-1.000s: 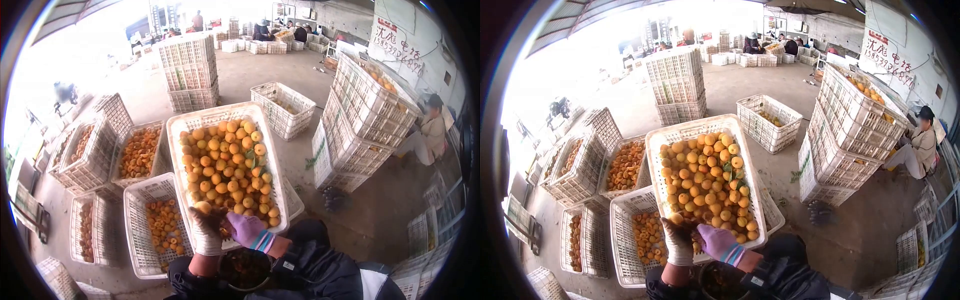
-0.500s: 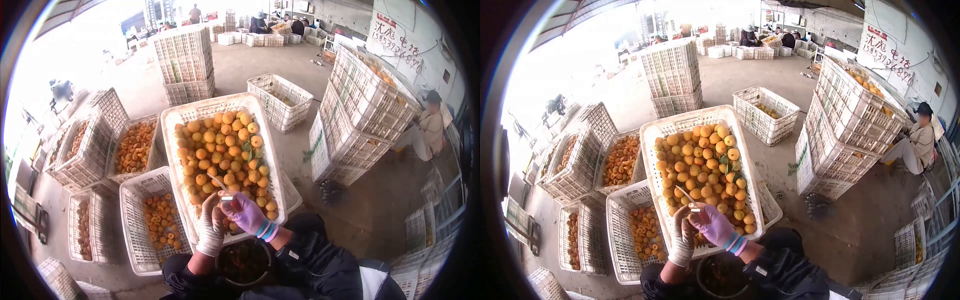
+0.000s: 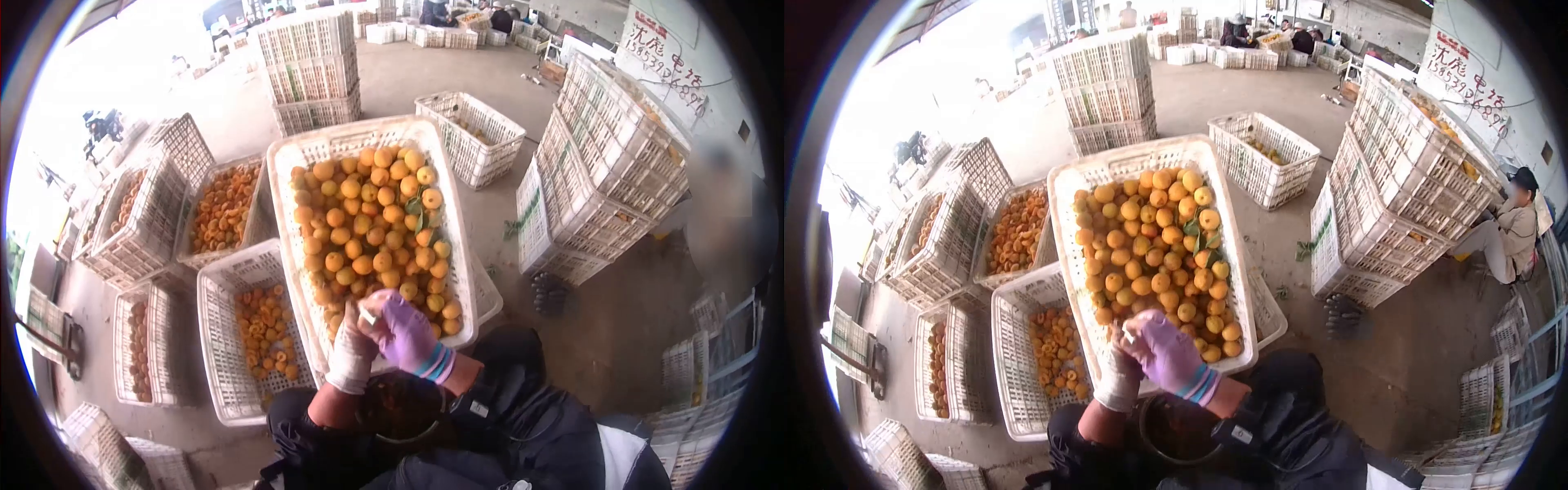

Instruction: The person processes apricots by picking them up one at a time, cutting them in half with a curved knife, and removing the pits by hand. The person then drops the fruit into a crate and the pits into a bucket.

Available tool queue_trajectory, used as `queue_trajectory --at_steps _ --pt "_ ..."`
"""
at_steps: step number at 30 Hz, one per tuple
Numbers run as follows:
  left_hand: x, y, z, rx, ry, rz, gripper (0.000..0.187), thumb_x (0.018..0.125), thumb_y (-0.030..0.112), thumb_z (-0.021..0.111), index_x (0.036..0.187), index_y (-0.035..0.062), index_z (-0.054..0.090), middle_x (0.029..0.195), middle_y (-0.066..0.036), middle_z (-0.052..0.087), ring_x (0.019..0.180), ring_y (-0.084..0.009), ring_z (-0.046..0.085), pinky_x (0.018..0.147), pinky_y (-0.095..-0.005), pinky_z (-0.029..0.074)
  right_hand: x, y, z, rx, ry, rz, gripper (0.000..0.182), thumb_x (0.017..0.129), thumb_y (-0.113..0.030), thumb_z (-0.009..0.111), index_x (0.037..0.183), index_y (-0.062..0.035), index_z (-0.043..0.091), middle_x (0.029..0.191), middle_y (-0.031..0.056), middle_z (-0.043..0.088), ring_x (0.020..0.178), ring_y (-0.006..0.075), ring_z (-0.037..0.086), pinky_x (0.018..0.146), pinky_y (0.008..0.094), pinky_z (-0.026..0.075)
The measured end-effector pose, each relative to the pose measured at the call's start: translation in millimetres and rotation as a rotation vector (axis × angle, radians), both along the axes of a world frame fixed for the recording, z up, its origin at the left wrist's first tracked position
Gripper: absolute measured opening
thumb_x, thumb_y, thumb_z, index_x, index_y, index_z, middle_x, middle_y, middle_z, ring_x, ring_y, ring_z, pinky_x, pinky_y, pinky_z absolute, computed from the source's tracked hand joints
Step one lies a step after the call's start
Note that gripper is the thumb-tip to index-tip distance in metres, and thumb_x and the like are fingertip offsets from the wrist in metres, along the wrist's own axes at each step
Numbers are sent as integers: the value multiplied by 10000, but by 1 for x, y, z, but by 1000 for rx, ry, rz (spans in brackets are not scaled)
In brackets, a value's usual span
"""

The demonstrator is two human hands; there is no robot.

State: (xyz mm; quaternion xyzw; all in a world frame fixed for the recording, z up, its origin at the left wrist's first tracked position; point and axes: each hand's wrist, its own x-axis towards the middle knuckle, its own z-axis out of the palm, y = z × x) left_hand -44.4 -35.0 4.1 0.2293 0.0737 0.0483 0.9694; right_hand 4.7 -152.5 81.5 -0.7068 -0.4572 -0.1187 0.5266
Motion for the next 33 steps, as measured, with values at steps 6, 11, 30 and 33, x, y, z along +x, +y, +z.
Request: queue_trajectory --at_steps 6,11,30,33 --pt "-9 2 34 130 250 65 792 867 702 527 1299 38 513 1190 -151 613 1054 -273 619 842 -445 553 7 -8 -8 -7 471 206 388 895 -213 734 1204 -49 566 1086 99 632 994 172 609 849 305 499" --pt "-11 18 36 1 -5 -145 827 880 715 494 1288 -4 514 1112 -157 642 947 -248 651 763 -339 559 24 -19 9 219 1381 520 378 959 -297 649 1265 -89 573 943 -17 598 694 51 517 515 181 339" --pt "-24 7 78 763 232 -103 369 999 397 522 1000 32 582 686 -46 578 555 -121 525 522 -238 412 24 -21 4 -39 721 341 457 918 -270 696 1291 -44 560 1193 85 638 1083 141 586 971 285 456" --pt "-23 5 78 767 200 -163 507 994 523 472 1021 36 606 690 -38 580 545 -120 523 514 -232 407 21 -21 6 -47 639 287 426 928 -262 684 1268 -29 574 1147 97 650 1046 150 606 942 291 474"
